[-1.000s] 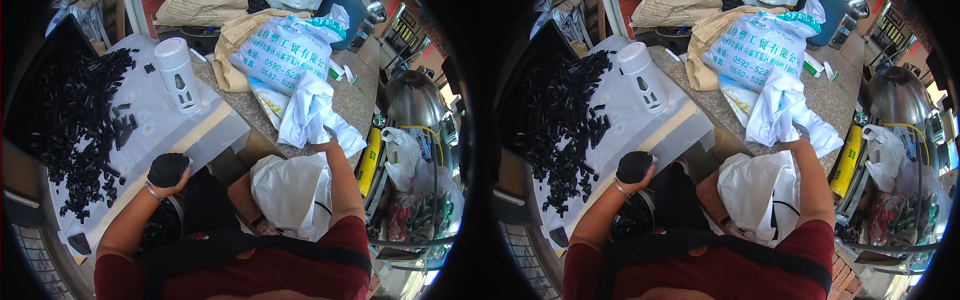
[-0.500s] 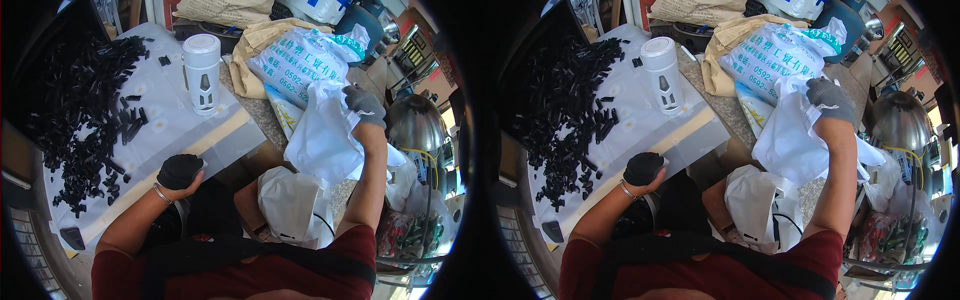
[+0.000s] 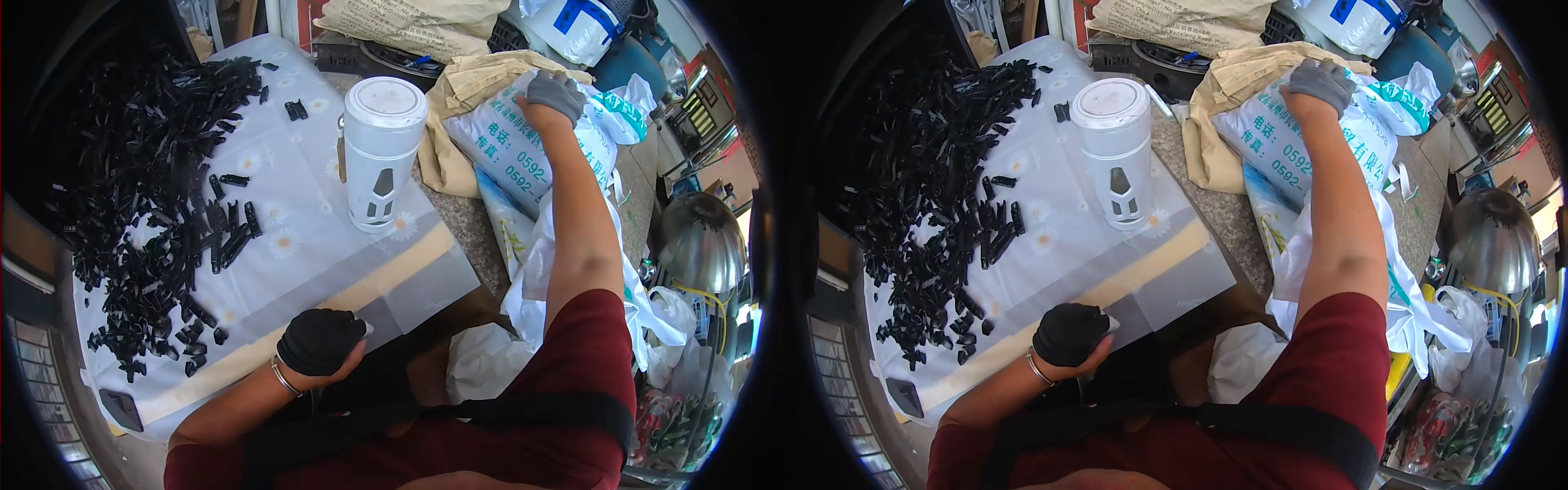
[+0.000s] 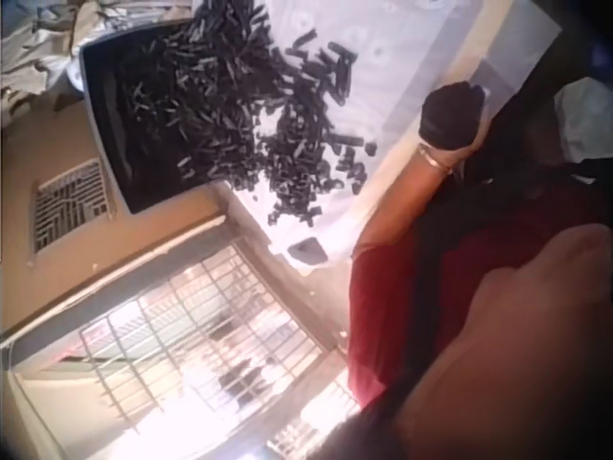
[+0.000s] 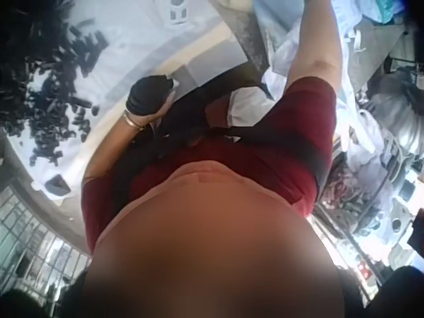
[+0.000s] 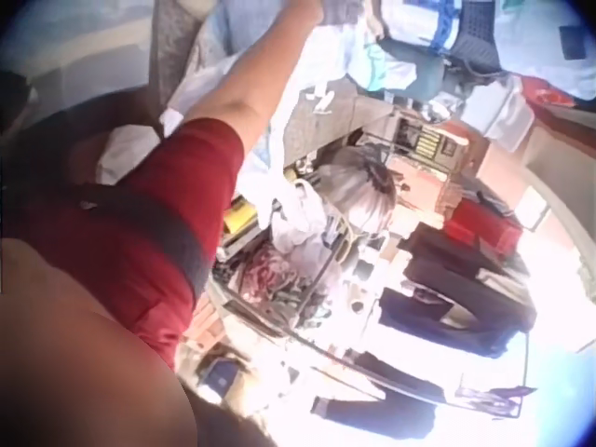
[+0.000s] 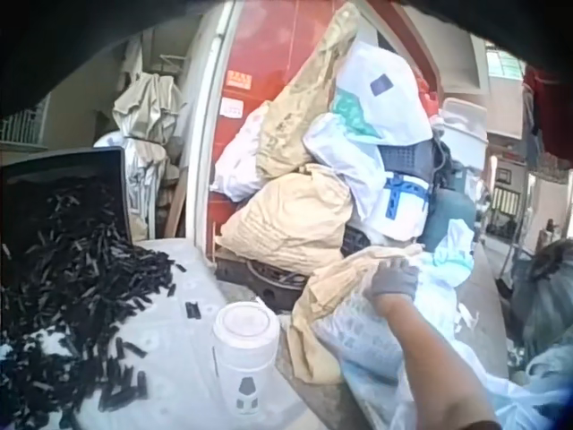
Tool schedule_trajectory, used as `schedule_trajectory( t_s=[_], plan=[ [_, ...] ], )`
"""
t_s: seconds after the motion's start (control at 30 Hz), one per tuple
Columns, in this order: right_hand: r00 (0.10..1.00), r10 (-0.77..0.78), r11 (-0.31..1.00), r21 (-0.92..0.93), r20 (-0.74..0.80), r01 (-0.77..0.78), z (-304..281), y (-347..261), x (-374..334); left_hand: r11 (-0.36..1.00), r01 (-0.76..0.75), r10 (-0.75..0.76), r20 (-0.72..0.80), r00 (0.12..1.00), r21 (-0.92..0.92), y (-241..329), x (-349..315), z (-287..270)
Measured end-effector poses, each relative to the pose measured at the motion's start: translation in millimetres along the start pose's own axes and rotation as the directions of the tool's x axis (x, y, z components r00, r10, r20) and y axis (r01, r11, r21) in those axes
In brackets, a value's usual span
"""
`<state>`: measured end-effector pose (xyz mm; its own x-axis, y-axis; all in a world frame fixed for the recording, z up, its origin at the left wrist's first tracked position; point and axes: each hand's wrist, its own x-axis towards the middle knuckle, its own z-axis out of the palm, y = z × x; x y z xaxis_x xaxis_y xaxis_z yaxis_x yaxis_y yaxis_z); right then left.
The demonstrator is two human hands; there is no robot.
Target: Sorting small black parts on a table and then placing them into a bag within a bucket.
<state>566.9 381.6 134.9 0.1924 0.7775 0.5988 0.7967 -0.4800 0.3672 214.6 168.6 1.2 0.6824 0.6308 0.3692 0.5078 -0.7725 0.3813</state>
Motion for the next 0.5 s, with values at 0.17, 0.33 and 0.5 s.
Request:
schedule_trajectory(
  t_s=[0.17,0.33,0.5],
  plan=[
    [0.957,-0.152,0.977,0.183,0.245,0.108,29,41,17,1.000,0.004,-0.004,0.041,0.999,0.009,3,2,-3],
    [0.969,-0.170,0.935,0.339,0.178,0.101,19,62,-2,0.998,0.013,-0.017,0.069,0.997,0.066,4,1,1],
    [0.986,-0.138,0.906,0.414,0.097,0.086,14,135,-39,0.992,-0.023,0.027,-0.035,0.999,0.125,6,-1,5]
  ],
)
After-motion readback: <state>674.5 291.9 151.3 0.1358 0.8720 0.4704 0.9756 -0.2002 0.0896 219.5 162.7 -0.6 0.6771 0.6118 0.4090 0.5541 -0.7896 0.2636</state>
